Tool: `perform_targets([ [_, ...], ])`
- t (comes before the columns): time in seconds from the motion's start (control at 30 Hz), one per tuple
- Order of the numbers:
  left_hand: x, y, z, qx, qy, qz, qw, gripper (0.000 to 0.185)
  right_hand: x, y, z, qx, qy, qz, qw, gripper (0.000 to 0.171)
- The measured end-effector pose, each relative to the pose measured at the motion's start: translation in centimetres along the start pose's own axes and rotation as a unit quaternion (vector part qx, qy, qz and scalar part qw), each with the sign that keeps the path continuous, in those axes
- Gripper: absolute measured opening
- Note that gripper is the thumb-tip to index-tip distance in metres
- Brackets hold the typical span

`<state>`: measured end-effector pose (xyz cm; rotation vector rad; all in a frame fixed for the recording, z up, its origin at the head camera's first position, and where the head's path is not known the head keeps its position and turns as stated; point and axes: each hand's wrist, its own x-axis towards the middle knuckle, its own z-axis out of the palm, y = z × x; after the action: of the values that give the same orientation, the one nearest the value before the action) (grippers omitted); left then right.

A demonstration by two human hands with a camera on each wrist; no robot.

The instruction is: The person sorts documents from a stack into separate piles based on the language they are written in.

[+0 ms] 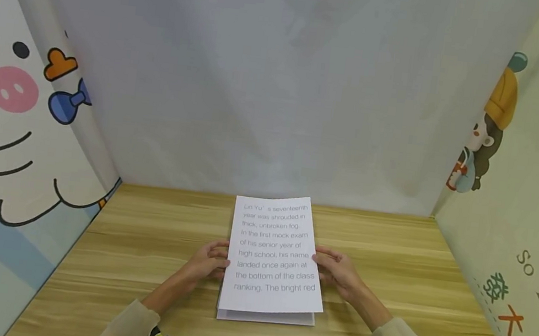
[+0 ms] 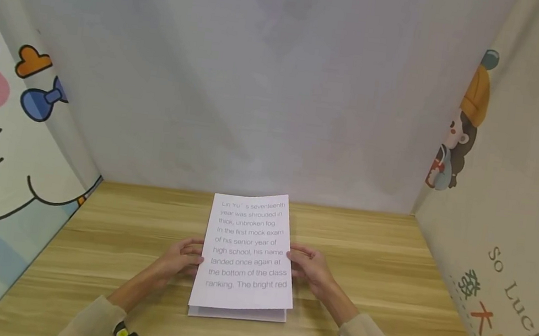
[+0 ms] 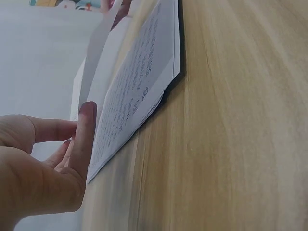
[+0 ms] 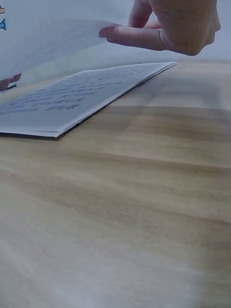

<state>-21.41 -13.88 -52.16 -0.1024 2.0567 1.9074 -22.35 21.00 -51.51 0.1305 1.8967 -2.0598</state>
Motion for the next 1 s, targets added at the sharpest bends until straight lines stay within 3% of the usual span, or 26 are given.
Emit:
perform_targets([
  [0.3,-0.3,0.1,-0.8,-0.003,-0.01,0.014,0.9999,0.055,-0.2,-0.5,0.7,0.015,-0.003,-0.002,1.0,0.058],
  [0.63,-0.5,0.2,-2.1,-0.016,0.009,0.011,0.9998,0.053,0.0,-0.5,1.7,0.03,-0.006,0.028,0.999,0.063],
  [1.0,-0.8,0.0,-3.7,-0.021,0.017,0.008,0.9996,0.052,0.3,-0.3,2.8,0.053,-0.054,0.023,0.997,0.069],
])
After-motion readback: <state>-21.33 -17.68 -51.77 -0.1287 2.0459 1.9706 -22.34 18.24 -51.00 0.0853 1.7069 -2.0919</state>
